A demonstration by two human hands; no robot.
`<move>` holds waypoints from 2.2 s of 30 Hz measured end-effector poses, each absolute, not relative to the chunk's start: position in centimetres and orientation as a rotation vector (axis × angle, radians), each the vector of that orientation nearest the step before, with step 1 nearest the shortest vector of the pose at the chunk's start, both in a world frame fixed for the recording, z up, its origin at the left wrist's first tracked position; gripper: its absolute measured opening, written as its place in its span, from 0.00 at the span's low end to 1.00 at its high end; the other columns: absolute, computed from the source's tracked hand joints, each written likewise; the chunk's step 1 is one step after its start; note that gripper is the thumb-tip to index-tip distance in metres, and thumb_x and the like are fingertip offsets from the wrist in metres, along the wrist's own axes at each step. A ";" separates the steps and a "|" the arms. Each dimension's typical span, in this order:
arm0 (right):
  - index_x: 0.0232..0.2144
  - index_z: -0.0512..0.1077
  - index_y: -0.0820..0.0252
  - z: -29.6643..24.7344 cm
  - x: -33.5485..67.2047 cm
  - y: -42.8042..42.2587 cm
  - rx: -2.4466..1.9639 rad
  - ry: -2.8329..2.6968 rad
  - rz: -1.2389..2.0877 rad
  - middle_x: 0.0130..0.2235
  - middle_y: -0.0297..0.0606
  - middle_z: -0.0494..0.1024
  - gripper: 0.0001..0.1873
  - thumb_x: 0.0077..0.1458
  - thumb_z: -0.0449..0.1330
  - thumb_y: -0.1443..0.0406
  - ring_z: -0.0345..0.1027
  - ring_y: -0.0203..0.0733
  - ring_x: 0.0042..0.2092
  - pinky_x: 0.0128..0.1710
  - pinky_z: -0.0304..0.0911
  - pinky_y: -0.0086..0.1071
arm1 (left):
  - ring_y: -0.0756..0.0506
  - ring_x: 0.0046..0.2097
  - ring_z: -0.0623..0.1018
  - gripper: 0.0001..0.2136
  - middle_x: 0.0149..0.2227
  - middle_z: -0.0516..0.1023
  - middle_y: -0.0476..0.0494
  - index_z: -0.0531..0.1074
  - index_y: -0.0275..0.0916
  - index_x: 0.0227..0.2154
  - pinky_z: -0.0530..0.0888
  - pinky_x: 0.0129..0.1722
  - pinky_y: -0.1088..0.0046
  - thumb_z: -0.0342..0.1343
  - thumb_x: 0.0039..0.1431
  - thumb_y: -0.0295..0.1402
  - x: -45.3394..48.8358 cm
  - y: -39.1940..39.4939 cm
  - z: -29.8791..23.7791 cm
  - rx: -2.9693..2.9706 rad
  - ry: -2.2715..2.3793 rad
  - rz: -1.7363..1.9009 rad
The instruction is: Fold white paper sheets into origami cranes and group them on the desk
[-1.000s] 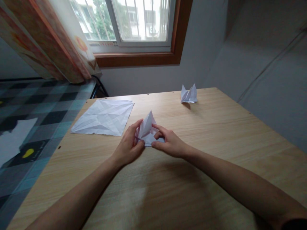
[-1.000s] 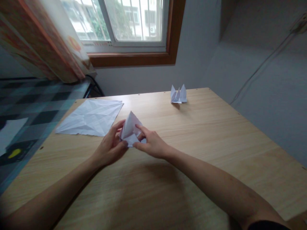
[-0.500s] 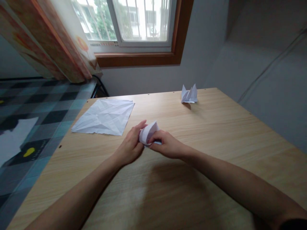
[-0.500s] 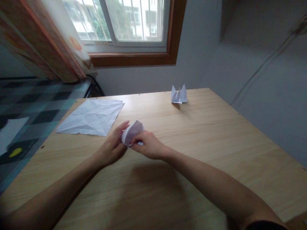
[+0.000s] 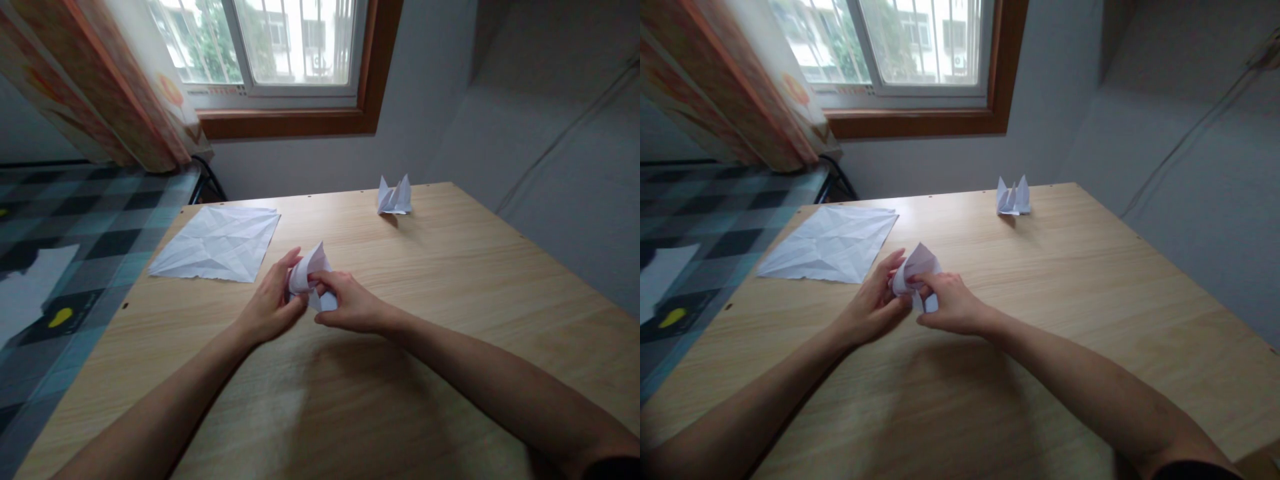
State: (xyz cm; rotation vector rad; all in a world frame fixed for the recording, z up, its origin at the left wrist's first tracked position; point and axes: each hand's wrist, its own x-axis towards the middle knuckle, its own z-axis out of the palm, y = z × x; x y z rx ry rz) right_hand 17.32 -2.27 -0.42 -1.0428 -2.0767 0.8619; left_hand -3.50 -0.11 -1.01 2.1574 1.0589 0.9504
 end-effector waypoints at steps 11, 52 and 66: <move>0.44 0.68 0.59 -0.4 17.3 -2.6 -0.990 -2.022 0.844 0.41 0.38 0.79 0.21 0.45 0.61 0.73 0.73 0.44 0.42 0.46 0.65 0.37 | 0.28 0.70 0.48 0.26 0.73 0.34 0.50 0.67 0.53 0.56 0.58 0.64 0.44 0.57 0.54 0.26 -2.8 -1.6 0.4 2.947 0.752 1.133; 0.46 0.74 0.64 0.0 17.9 -3.6 -0.858 -2.608 0.080 0.52 0.46 0.78 0.14 0.60 0.59 0.63 0.68 0.52 0.53 0.55 0.63 0.46 | 0.43 0.32 0.73 0.07 0.27 0.71 0.45 0.68 0.39 0.32 0.70 0.34 0.65 0.54 0.64 0.36 -3.4 -0.4 -0.1 2.735 1.496 1.159; 0.36 0.73 0.64 -0.1 18.8 -2.5 -0.563 -2.698 -0.050 0.41 0.46 0.79 0.12 0.64 0.49 0.74 0.73 0.42 0.43 0.45 0.69 0.35 | 0.40 0.47 0.76 0.13 0.44 0.78 0.39 0.74 0.38 0.41 0.71 0.50 0.59 0.45 0.68 0.35 -2.8 -0.2 0.2 2.816 1.091 0.581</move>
